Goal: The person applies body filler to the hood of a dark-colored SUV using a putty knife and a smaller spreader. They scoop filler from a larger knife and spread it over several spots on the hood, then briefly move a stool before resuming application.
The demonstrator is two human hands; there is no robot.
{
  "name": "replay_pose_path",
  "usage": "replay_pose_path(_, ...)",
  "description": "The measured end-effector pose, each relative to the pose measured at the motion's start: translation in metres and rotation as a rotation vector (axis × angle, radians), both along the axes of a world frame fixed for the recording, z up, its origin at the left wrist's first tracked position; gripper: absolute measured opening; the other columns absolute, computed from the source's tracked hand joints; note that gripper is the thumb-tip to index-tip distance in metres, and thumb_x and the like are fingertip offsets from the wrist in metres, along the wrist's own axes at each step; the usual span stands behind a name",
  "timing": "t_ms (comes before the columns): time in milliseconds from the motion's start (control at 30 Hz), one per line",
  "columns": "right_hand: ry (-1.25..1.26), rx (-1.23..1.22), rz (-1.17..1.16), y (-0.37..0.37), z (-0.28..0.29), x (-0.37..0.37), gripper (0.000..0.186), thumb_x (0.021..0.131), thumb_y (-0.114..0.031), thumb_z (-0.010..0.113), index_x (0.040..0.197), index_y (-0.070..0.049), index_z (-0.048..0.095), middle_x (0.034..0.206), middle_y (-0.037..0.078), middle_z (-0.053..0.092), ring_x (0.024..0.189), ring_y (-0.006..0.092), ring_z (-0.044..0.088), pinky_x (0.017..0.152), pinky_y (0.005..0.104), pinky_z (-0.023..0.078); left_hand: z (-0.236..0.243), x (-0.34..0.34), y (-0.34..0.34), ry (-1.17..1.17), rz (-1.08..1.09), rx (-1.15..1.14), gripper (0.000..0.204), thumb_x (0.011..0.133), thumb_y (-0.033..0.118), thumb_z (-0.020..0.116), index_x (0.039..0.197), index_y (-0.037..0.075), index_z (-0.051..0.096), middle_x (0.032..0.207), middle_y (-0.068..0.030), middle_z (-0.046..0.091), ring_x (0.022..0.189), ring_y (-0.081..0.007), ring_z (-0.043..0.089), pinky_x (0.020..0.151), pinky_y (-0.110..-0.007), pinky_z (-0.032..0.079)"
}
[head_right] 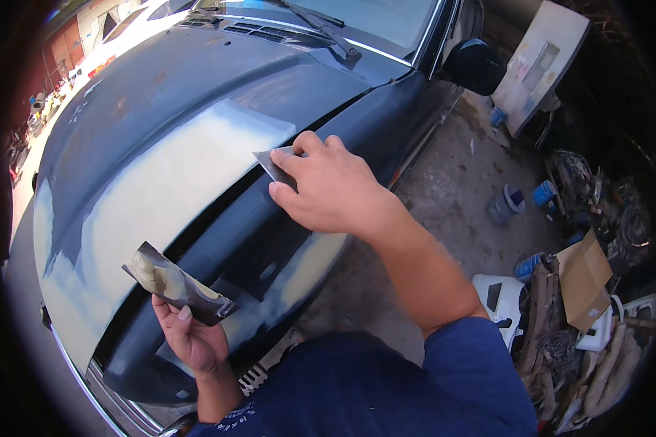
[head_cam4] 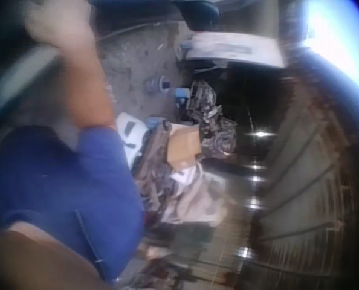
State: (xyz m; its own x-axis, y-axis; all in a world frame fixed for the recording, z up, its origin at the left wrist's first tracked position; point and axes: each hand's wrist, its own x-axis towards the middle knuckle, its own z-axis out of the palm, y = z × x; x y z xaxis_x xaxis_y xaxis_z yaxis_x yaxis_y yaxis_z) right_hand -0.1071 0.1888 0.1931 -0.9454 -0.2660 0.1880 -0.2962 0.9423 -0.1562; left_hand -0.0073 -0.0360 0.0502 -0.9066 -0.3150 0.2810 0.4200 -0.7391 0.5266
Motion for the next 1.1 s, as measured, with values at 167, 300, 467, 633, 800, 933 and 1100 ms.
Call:
replay_pose_path(167,-0.07,-0.031,-0.252,0.034,-0.006,-0.033,0.049,0.09,-0.039,0.047,0.132,-0.013,0.052,0.13,0.013,0.047,0.119,0.0318,0.046,0.1,0.0406,0.041,0.003,0.006,0.001,-0.018,0.0,-0.007,0.058,0.081,-0.001,0.046,0.136,0.001,0.029,0.132,-0.0159,0.047,0.124,-0.0275,0.047,0.105,-0.043,0.039)
replay_pose_path(300,-0.049,0.038,-0.19,0.022,-0.012,-0.026,0.049,0.09,-0.039,0.046,0.132,-0.014,0.052,0.127,0.013,0.047,0.116,0.0341,0.046,0.097,0.0419,0.043,0.004,0.012,0.007,-0.028,-0.003,0.01,0.058,0.08,-0.003,0.047,0.135,0.001,0.03,0.131,-0.0162,0.048,0.123,-0.0279,0.048,0.106,-0.043,0.038)
replay_pose_path(467,0.079,-0.169,0.218,-0.006,-0.015,0.03,0.048,0.087,-0.03,0.058,0.13,-0.009,0.053,0.122,0.015,0.048,0.108,0.0333,0.048,0.093,0.0401,0.043,0.012,0.025,0.007,-0.062,-0.004,0.008,0.058,0.077,-0.004,0.048,0.133,0.001,0.031,0.13,-0.017,0.048,0.124,-0.0293,0.047,0.107,-0.045,0.036)
replay_pose_path(633,-0.022,-0.705,0.869,0.003,-0.032,0.081,0.049,0.083,-0.019,0.067,0.129,-0.008,0.055,0.128,0.018,0.045,0.109,0.0291,0.048,0.09,0.0373,0.042,0.026,0.037,0.035,-0.121,-0.05,0.005,0.054,0.08,0.0,0.045,0.132,-0.001,0.032,0.128,-0.0183,0.049,0.121,-0.0278,0.049,0.105,-0.042,0.039)
replay_pose_path(800,-0.015,-0.611,0.874,0.041,-0.094,0.109,0.047,0.084,-0.018,0.065,0.128,-0.006,0.055,0.125,0.017,0.048,0.113,0.0319,0.048,0.097,0.0387,0.039,0.047,0.072,0.06,-0.074,-0.002,-0.002,0.054,0.082,0.0,0.046,0.134,0.0,0.031,0.128,-0.0179,0.049,0.121,-0.0286,0.05,0.105,-0.043,0.04)
replay_pose_path(933,-0.187,-0.956,0.619,0.097,-0.117,0.138,0.041,0.092,-0.02,0.053,0.127,0.002,0.052,0.13,0.016,0.047,0.116,0.0259,0.05,0.097,0.0375,0.042,0.045,0.096,0.079,-0.046,-0.175,0.017,0.053,0.082,-0.004,0.044,0.134,-0.001,0.032,0.129,-0.0177,0.049,0.122,-0.0295,0.049,0.105,-0.044,0.04)
replay_pose_path(1100,-0.833,-2.141,0.618,0.14,-0.144,0.173,0.053,0.089,-0.021,0.059,0.131,0.005,0.043,0.13,0.02,0.051,0.12,0.0256,0.052,0.098,0.0399,0.045,0.027,0.133,0.118,-0.295,-0.348,0.019,0.054,0.085,-0.003,0.047,0.136,0.003,0.032,0.127,-0.0169,0.05,0.113,-0.0315,0.057,0.095,-0.057,0.046)
